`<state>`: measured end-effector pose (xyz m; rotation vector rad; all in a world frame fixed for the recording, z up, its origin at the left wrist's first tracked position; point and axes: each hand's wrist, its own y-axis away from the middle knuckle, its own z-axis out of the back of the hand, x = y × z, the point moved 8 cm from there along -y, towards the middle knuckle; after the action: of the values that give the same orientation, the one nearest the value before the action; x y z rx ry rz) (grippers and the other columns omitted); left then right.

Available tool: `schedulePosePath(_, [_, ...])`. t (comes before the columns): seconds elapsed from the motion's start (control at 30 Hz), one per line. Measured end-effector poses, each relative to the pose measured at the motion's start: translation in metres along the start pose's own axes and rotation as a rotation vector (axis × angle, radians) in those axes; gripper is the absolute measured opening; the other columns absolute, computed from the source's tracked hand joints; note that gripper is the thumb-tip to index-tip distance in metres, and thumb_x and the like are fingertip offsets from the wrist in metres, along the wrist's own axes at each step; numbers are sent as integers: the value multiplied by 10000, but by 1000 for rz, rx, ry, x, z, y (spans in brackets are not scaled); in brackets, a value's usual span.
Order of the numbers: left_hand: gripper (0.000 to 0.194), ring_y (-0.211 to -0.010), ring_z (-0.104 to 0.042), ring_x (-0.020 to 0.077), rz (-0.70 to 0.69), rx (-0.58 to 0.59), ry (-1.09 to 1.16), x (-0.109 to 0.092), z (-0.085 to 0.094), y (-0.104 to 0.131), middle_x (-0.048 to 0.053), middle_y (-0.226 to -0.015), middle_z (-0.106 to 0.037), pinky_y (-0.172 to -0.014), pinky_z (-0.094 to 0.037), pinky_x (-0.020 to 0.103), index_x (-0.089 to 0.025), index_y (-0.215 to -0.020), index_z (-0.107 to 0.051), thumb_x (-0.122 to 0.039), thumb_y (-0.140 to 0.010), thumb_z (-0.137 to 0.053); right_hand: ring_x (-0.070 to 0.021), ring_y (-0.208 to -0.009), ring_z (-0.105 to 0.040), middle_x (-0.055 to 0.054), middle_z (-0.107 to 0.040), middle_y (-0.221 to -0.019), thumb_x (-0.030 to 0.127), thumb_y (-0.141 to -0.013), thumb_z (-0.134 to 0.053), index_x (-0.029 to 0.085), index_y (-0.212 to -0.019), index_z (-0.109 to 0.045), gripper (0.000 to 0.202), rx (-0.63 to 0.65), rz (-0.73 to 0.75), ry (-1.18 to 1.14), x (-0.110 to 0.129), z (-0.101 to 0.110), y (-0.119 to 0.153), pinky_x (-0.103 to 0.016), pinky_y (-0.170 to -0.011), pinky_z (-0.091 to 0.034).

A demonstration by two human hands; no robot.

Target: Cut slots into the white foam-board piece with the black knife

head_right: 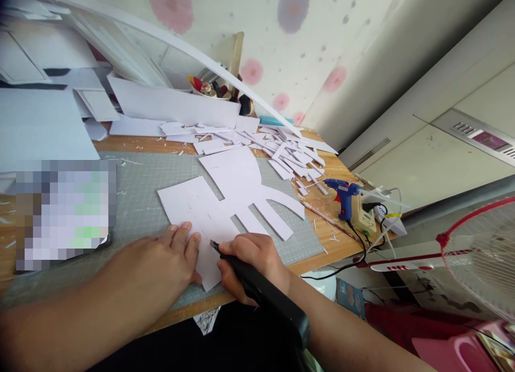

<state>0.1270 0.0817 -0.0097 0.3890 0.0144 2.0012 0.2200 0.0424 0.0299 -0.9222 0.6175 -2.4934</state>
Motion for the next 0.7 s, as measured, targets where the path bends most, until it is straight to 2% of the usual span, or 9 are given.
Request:
schedulePosePath(0.2, [425,-1071,-626,457,-3,30,-14,0,-1,-1,400,-1196,-542,-707,-603,489,22,-1267,-577,-120,-867,-549,-143,-542,-639,-20,-677,-662,184,-794,-606,211,-949,-608,157,-35,-8,-1,3,3,1,-230,-512,-490])
schedulePosePath(0.33, [424,-1016,-648,474,-28,-35,-37,-2,-3,-3,405,-1189,-540,-617,-599,481,17,-1253,-588,-163,-869,-579,-122,-472,-610,12,-678,-609,200,-773,-639,225,-849,-639,79,-164,-162,24,-1,21,-17,-215,-474,-481])
schedulePosePath(0.43, [453,-985,-657,483,-42,-47,-45,-5,-6,-3,410,-1182,-536,-578,-590,474,22,-1246,-590,-214,-860,-619,-120,-517,-638,17,-710,-660,236,-772,-684,232,-849,-657,82,-276,-271,17,-10,27,-40,-213,-510,-509])
schedulePosePath(0.53, [494,-994,-657,475,-47,-54,-17,-7,-8,-2,386,-1164,-570,-601,-590,469,4,-1227,-615,-287,-833,-674,-126,-576,-661,14,-726,-715,299,-784,-698,231,-896,-674,133,-258,-333,-59,-29,8,-62,-224,-551,-530])
schedulePosePath(0.63, [528,-1035,-646,462,-37,-157,42,-9,-4,1,350,-1139,-620,-678,-589,491,-30,-1187,-660,-356,-779,-735,-141,-634,-678,5,-737,-767,337,-788,-697,234,-940,-683,184,-186,-385,-100,-49,-18,-69,-247,-590,-549])
schedulePosePath(0.7, [474,-1018,-656,456,-32,-231,84,-9,-2,3,335,-1109,-645,-716,-581,508,-52,-1109,-713,-360,-752,-757,-149,-651,-685,-4,-742,-779,326,-782,-695,227,-935,-686,181,-176,-397,-109,-56,-28,-68,-257,-606,-558])
